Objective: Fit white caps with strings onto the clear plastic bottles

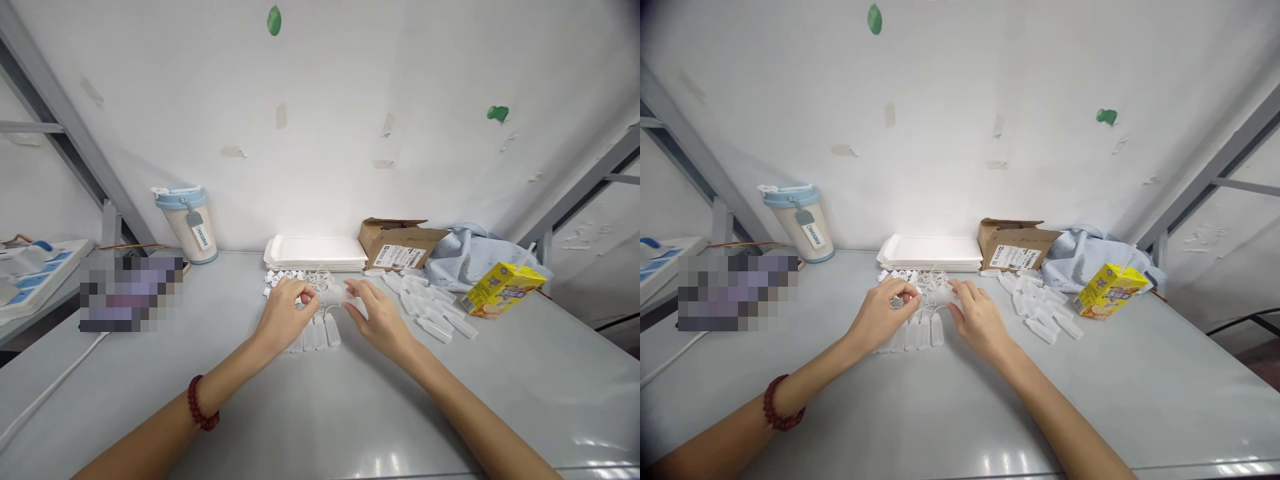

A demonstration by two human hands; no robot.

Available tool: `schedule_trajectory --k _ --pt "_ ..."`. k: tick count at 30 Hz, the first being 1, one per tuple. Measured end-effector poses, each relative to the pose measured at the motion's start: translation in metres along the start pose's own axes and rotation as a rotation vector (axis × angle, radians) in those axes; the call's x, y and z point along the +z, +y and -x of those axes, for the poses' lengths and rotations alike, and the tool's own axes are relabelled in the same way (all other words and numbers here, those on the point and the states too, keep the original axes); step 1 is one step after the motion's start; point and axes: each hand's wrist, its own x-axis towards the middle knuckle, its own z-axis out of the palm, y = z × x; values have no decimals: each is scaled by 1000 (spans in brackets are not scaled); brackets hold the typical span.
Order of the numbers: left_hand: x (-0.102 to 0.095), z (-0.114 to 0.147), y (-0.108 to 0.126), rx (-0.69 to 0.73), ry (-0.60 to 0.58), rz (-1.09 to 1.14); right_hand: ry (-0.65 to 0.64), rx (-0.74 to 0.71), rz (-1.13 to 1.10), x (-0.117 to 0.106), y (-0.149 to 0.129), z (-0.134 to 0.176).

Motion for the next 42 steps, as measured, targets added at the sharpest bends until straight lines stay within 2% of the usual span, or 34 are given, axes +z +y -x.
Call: schedule_trajectory --k 5,17,21,26,32,36,42 --pt "-2 0 2 -5 11 -4 4 23 -20 0 -1 0" --pt "-1 0 -2 29 41 -33 -17 -38 -22 -2 -4 0" --pt "1 0 -4 92 65 -97 -10 -55 -20 -2 -4 0" --pt "6 1 -5 235 88 -158 -18 -83 -27 -1 -5 1" --pt "6 4 -5 308 79 -122 -18 -148 -10 -2 -7 1" --pt "5 6 0 260 6 -56 0 -178 -52 -3 -9 0" --pt "4 5 5 42 -59 93 1 -195 -155 -2 -9 1"
